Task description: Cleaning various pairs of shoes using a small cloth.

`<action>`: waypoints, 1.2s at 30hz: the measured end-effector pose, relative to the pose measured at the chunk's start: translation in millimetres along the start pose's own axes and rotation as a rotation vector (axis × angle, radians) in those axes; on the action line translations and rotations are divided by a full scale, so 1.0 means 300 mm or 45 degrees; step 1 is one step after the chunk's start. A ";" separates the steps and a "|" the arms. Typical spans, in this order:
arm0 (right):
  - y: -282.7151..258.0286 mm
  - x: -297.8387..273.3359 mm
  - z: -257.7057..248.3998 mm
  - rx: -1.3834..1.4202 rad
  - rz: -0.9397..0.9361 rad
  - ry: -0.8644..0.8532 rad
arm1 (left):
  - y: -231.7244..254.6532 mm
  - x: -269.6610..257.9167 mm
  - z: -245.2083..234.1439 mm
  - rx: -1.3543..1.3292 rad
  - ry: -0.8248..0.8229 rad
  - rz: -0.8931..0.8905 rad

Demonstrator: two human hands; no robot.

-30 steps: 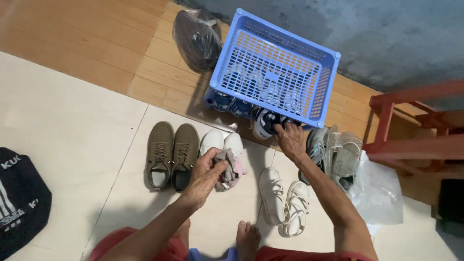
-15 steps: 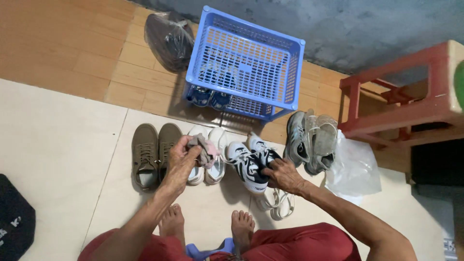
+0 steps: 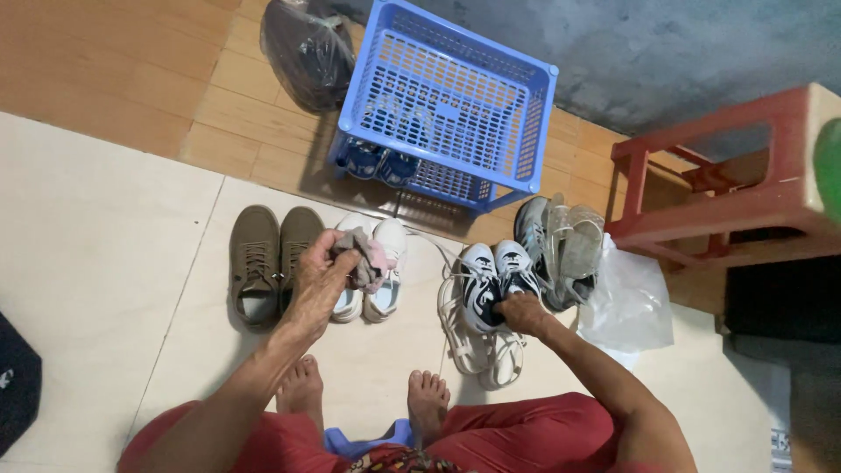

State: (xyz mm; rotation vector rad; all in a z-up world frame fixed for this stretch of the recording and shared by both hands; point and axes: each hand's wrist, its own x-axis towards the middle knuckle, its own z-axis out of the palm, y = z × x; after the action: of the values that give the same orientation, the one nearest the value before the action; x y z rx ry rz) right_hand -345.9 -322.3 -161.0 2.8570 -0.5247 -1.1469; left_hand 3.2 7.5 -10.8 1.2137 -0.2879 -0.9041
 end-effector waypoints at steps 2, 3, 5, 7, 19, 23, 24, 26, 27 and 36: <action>-0.027 -0.006 -0.027 -0.107 -0.039 -0.265 | -0.007 0.001 -0.001 -0.043 0.010 -0.019; -0.041 -0.015 -0.045 -0.100 -0.038 -0.274 | 0.026 -0.014 0.014 -0.043 0.007 -0.030; -0.063 -0.025 -0.090 0.118 0.041 -0.205 | 0.099 -0.035 0.043 -0.068 -0.011 -0.141; -0.083 -0.050 -0.149 0.121 0.067 -0.249 | 0.072 -0.034 0.036 -0.046 -0.016 -0.128; -0.108 0.061 -0.402 0.644 -0.307 0.229 | 0.006 -0.021 0.013 0.076 -0.130 -0.060; -0.236 0.205 -0.589 0.616 -0.419 0.711 | 0.098 -0.056 0.072 0.581 -0.229 -0.121; -0.268 0.246 -0.638 0.620 -0.429 0.711 | 0.127 -0.076 0.080 0.585 -0.220 -0.123; -0.331 0.329 -0.738 0.666 -0.366 0.907 | 0.187 -0.111 0.098 1.216 -0.330 0.189; -0.353 0.380 -0.760 0.672 -0.370 0.912 | 0.184 -0.121 0.100 1.224 -0.327 0.188; -0.510 0.688 -0.938 0.308 0.031 0.667 | 0.063 -0.168 0.067 1.467 -0.711 0.122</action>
State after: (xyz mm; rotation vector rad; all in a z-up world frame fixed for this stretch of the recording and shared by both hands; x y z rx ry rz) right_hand 28.9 -272.6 -115.1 3.1559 -0.6937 -0.3111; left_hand -32.9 31.8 26.5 1.9266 -1.4464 -0.9948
